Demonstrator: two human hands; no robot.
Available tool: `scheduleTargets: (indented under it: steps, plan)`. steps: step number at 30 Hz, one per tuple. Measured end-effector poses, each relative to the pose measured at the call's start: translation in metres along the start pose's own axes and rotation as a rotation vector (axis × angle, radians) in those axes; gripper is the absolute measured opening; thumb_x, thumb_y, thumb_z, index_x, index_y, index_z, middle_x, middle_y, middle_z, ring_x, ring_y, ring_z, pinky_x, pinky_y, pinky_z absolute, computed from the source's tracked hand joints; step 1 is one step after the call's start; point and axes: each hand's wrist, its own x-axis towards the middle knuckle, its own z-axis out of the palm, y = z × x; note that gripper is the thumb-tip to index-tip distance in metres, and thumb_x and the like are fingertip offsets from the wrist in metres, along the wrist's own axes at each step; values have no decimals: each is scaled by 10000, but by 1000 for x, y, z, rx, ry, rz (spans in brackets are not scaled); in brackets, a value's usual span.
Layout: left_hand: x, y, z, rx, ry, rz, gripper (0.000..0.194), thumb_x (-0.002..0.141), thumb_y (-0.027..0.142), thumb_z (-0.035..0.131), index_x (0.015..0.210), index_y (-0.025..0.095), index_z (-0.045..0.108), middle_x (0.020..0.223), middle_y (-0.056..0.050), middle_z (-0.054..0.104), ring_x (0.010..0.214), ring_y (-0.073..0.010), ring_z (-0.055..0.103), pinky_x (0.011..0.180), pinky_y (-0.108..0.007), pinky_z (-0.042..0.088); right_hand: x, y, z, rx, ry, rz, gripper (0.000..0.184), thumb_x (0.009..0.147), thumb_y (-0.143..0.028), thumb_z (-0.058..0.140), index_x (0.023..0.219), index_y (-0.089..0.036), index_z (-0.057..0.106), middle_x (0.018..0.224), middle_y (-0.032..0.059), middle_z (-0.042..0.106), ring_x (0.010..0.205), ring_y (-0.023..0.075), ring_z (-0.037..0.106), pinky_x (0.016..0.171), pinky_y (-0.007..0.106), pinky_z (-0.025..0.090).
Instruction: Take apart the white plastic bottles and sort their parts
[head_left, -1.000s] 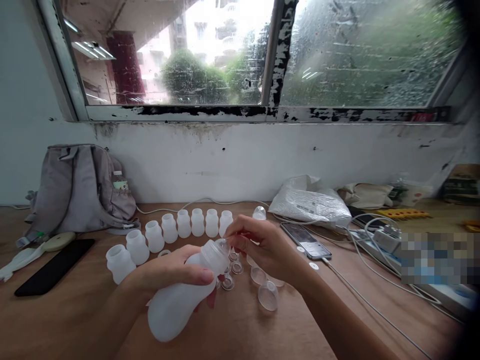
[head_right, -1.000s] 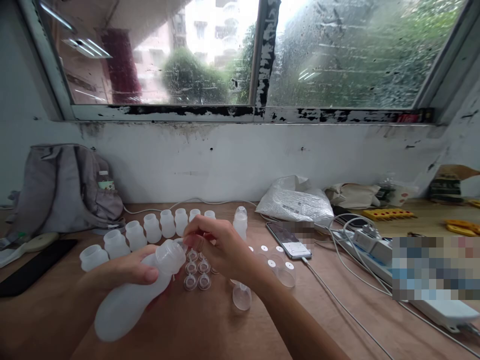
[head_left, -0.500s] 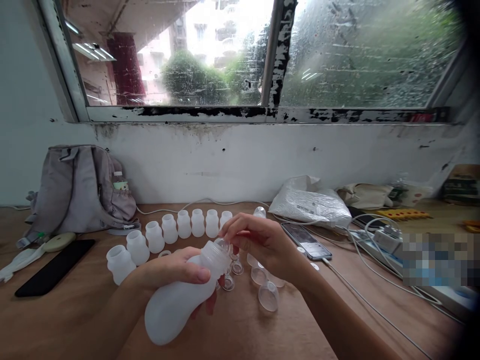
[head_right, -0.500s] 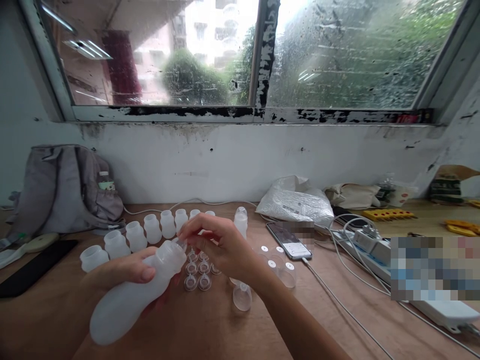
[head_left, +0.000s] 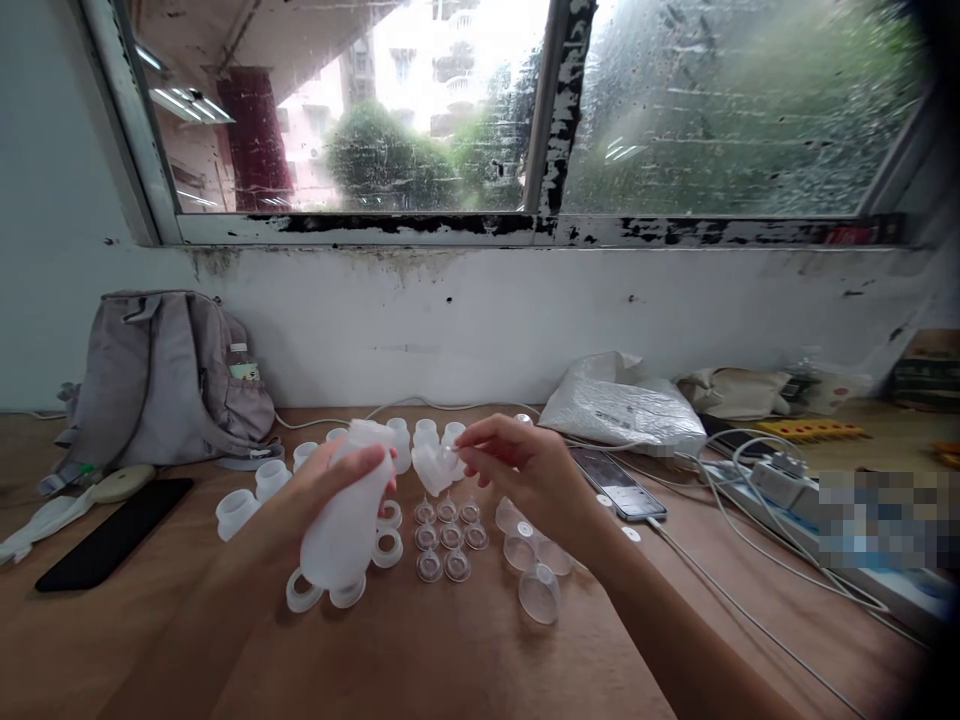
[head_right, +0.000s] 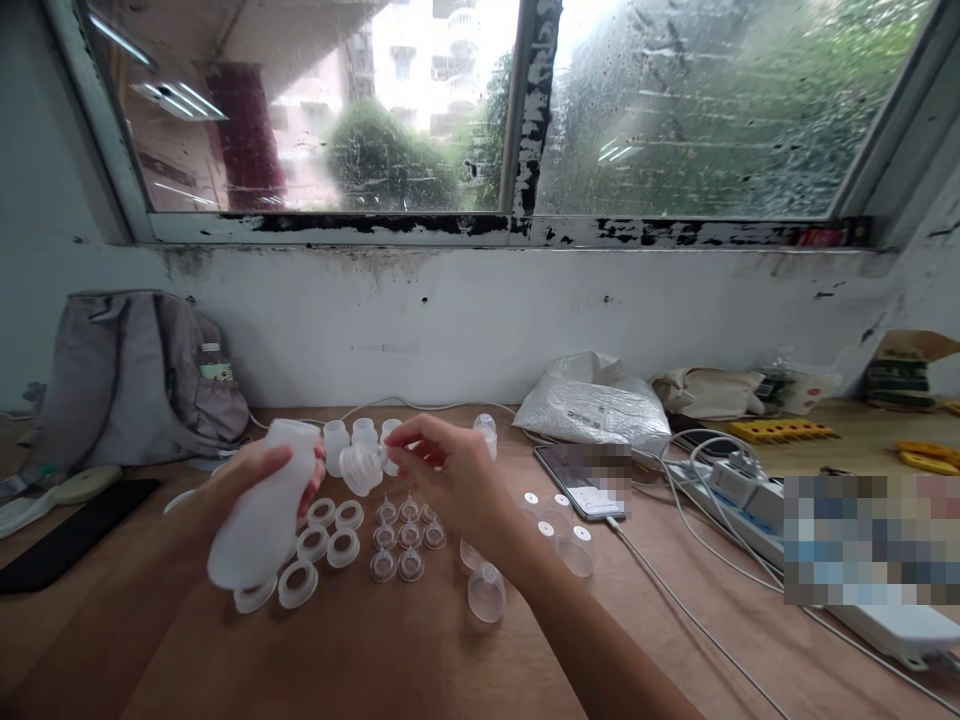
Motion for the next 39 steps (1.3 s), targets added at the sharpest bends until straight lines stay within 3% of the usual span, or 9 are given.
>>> scheduleTargets:
  steps: [5,8,11,13,18,25,30,34,39]
  plan:
    - [5,-1,-8,49,160,123,428,635,406,596,982,197,458,799,-4,519,689,-141,511,543,-233,417,-13,26,31,-427,-407,-84,159,664,-66,545,580,-200,548,513,-41,538,456,77,455,419,195,325]
    - [9,-4,-6,103,164,136,492,638,356,603,1068,215,410,834,-7,536,789,-175,529,623,-269,440,-24,43,53,-497,-484,-207,261,547,-11,602,433,-188,448,381,-61,408,354,56,333,349,194,227]
    - [11,-6,-2,135,125,136,518,654,347,600,1110,226,385,891,-22,559,870,-201,534,675,-290,443,-25,45,58,-511,-569,-223,242,540,-25,620,470,-203,471,409,-56,442,373,70,361,357,201,242]
    - [11,-6,0,132,106,137,570,640,330,620,1140,227,364,980,-46,561,932,-220,527,705,-302,443,-18,38,50,-496,-498,-171,159,624,-81,588,579,-222,529,479,-46,502,422,89,417,395,205,292]
    - [14,-8,0,127,-26,96,657,656,292,618,1217,208,288,1085,-86,548,972,-226,529,752,-327,442,3,10,14,-328,55,-68,138,826,-242,422,881,-209,545,686,-11,576,547,92,491,525,220,388]
    - [19,-22,5,227,-196,106,555,762,343,492,1277,282,292,1219,-50,467,1080,-221,463,827,-352,417,0,4,9,-134,-100,2,212,816,-351,445,953,-201,502,600,-40,519,449,63,456,458,192,353]
    - [24,-32,7,549,59,279,609,759,391,497,1302,295,239,1308,-52,362,1185,-227,345,885,-352,378,7,14,-1,-428,-24,46,148,814,-316,431,804,-195,516,624,-19,562,516,94,489,507,210,331]
    - [29,-38,15,854,210,412,375,785,381,444,1132,241,455,1137,-55,508,1037,-225,464,760,-317,419,18,38,-10,-812,99,159,124,819,-273,426,838,-208,530,730,19,617,641,143,538,542,230,294]
    - [28,-59,27,1119,-184,310,235,765,401,459,854,219,578,763,-5,602,699,-170,556,598,-267,389,27,78,-6,-1014,45,291,140,839,-254,406,892,-200,524,812,63,636,721,190,576,520,246,265]
